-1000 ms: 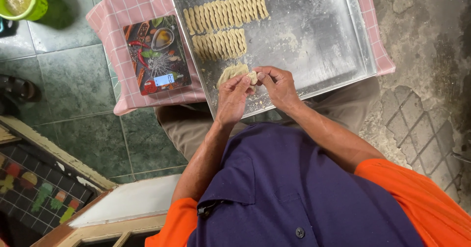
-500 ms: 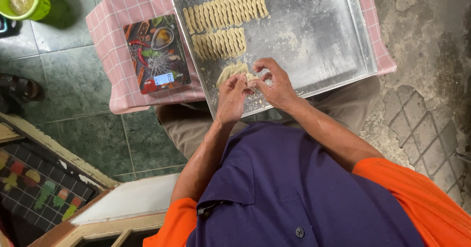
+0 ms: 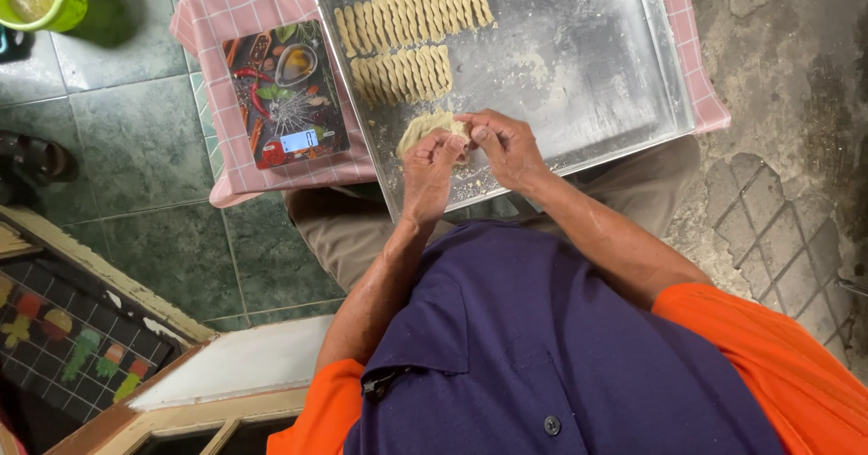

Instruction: The person is manually braiding small strips of dough by twisting them and then placing them in neat rows on a metal baking tray.

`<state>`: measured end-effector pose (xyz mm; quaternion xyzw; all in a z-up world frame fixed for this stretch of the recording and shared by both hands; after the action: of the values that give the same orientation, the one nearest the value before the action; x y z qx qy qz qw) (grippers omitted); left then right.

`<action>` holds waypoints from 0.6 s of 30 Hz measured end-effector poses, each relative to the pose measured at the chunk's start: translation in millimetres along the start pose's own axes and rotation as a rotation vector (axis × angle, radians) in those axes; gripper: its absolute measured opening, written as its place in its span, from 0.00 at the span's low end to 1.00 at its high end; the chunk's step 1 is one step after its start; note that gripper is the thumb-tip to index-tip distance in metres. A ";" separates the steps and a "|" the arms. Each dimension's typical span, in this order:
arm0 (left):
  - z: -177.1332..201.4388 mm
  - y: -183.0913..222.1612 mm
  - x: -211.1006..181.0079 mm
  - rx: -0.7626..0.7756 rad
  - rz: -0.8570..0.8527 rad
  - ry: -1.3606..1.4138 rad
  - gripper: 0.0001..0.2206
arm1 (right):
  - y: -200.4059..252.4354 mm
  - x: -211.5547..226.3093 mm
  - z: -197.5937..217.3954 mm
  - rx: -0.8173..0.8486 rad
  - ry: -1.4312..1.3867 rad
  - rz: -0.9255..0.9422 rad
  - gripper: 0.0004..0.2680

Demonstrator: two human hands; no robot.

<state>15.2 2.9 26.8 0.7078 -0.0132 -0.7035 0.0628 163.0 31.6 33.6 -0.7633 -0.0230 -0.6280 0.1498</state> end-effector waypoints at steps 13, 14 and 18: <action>7.5 -1.5 8.3 0.048 -0.030 0.007 0.11 | 2.5 -29.5 19.4 0.130 0.039 0.012 0.10; 8.7 -3.7 15.9 0.048 -0.028 0.008 0.11 | 2.2 -27.7 20.7 0.131 0.039 0.010 0.10; 5.8 -8.5 35.6 0.141 -0.008 -0.212 0.17 | -3.0 -29.7 24.6 0.190 0.110 -0.022 0.09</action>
<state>9.2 7.2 -9.6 0.6320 -0.0664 -0.7721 0.0085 179.5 45.3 1.4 -0.7097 -0.0822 -0.6657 0.2155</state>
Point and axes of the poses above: each hand's wrist, its own y-axis away from the middle knuckle, its own z-axis out of the back of the hand, x = y × z, the point moved 2 cm from there along -y, towards the middle knuckle, and after that the axes turned 14 degrees about -y, right-handed, at the moved point
